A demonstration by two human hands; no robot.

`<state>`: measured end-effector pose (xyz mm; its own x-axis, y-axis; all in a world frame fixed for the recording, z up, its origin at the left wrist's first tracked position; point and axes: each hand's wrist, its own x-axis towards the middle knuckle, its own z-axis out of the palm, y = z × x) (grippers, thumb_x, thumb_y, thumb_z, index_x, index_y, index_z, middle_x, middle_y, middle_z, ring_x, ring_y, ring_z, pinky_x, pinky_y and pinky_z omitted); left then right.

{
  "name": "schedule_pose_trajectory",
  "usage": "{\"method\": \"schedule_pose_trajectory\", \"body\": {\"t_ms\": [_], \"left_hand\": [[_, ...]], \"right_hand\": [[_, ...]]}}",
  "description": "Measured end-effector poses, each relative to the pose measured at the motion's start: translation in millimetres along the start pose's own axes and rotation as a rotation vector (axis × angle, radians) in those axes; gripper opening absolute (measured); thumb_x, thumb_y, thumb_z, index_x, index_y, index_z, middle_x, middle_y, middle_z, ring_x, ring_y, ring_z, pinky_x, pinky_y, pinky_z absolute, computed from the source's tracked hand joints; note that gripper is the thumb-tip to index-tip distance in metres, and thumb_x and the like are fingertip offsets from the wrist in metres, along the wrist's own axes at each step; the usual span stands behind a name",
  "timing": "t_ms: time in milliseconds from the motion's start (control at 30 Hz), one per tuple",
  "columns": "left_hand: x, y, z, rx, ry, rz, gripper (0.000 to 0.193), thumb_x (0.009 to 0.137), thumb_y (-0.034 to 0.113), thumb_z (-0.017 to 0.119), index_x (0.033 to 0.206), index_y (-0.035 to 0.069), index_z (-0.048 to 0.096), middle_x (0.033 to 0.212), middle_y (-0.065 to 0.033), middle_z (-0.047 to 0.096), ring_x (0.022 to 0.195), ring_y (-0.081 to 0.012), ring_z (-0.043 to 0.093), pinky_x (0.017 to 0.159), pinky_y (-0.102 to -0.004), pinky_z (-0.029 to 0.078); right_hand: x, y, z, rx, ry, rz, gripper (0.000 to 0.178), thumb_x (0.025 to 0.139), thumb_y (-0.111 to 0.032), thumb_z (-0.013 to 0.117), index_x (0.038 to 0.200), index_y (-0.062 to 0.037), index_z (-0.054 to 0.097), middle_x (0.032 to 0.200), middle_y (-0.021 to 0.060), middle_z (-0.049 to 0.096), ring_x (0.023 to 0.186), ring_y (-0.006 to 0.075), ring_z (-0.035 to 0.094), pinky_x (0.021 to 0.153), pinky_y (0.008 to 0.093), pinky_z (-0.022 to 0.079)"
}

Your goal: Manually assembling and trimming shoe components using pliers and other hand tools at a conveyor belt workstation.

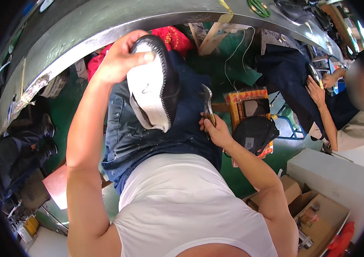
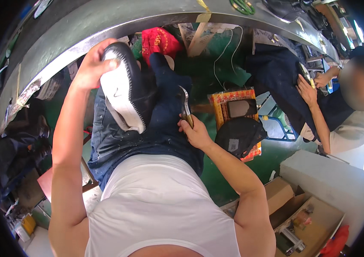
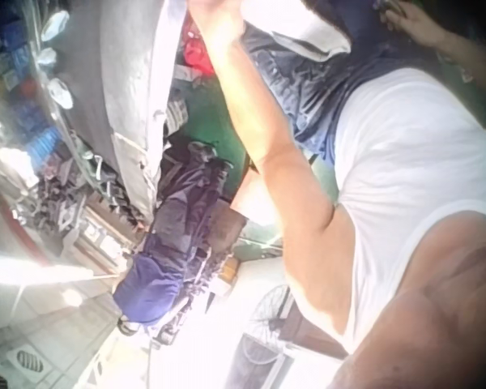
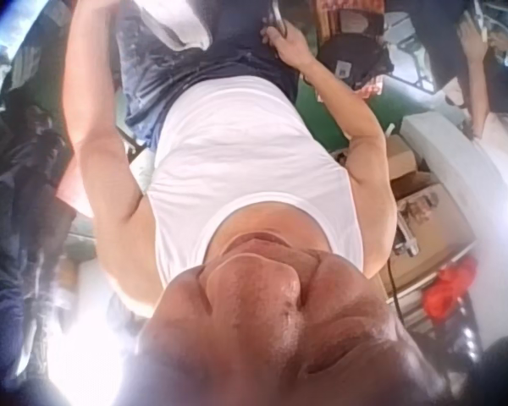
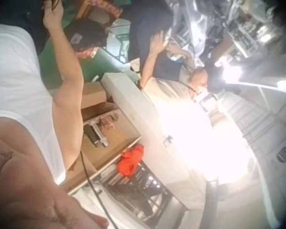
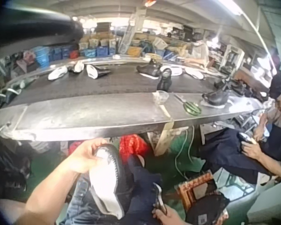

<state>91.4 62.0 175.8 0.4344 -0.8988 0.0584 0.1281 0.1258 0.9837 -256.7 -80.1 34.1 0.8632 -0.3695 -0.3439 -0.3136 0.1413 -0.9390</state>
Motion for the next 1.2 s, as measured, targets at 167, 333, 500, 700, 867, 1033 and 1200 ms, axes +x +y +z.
{"method": "schedule_pose_trajectory", "body": {"t_ms": [167,333,500,700,867,1033,1200], "left_hand": [[40,-72,15,0.193,-0.011,-0.617,0.087,0.076,0.035,0.087,0.133,-0.016,0.046,0.103,-0.0173,0.069,0.088,-0.0214,0.070,0.077,-0.0331,0.057],[-5,-125,25,-0.461,-0.030,-0.777,0.056,0.082,0.030,0.083,0.120,-0.007,0.063,0.108,-0.0138,0.071,0.097,-0.0223,0.069,0.087,-0.0364,0.055],[-73,-90,51,0.035,0.007,-0.533,0.061,0.086,0.017,0.077,0.139,0.000,0.051,0.120,-0.0104,0.066,0.109,-0.0163,0.061,0.095,-0.0326,0.050],[-109,-78,77,0.550,0.262,-0.432,0.030,0.099,0.017,0.057,0.126,0.007,0.066,0.088,-0.0120,0.073,0.076,-0.0129,0.066,0.072,-0.0304,0.052],[-105,-77,86,0.787,0.227,-0.174,0.029,0.099,0.014,0.056,0.125,0.005,0.065,0.083,-0.0158,0.070,0.071,-0.0231,0.068,0.066,-0.0350,0.051],[-99,-77,90,0.840,0.180,-0.050,0.028,0.094,0.008,0.058,0.121,0.002,0.065,0.087,-0.0231,0.066,0.080,-0.0404,0.065,0.067,-0.0411,0.052],[-101,-85,91,0.836,0.236,0.066,0.021,0.091,0.007,0.062,0.107,-0.005,0.065,0.082,-0.0210,0.066,0.079,-0.0391,0.066,0.068,-0.0445,0.053]], "right_hand": [[3,-7,-3,0.026,-0.007,0.062,0.035,0.104,-0.023,0.052,0.128,0.0018,0.052,0.100,0.0049,0.063,0.083,0.0113,0.060,0.075,0.0258,0.049],[-3,-48,7,-0.053,-0.059,0.129,0.035,0.103,-0.025,0.053,0.125,0.0017,0.054,0.094,0.0048,0.065,0.080,0.0121,0.062,0.072,0.0264,0.050],[3,-65,16,-0.580,-0.169,0.073,0.027,0.098,-0.024,0.058,0.112,-0.0006,0.058,0.083,0.0090,0.066,0.076,0.0155,0.063,0.071,0.0323,0.050],[7,-123,6,-0.359,-0.421,0.351,0.027,0.097,-0.022,0.059,0.113,-0.0004,0.060,0.087,0.0086,0.068,0.077,0.0151,0.063,0.066,0.0302,0.050],[14,-126,9,0.107,-0.423,0.572,0.035,0.101,-0.021,0.055,0.129,-0.0008,0.056,0.106,0.0081,0.067,0.078,0.0129,0.062,0.057,0.0238,0.048],[23,-126,13,-0.278,-0.410,0.409,0.030,0.101,-0.021,0.055,0.121,0.0005,0.057,0.106,0.0095,0.067,0.082,0.0160,0.065,0.060,0.0239,0.049],[19,-121,15,0.268,-0.282,0.517,0.021,0.099,-0.017,0.056,0.111,-0.0007,0.062,0.083,0.0051,0.066,0.075,0.0107,0.062,0.057,0.0223,0.046]]}}
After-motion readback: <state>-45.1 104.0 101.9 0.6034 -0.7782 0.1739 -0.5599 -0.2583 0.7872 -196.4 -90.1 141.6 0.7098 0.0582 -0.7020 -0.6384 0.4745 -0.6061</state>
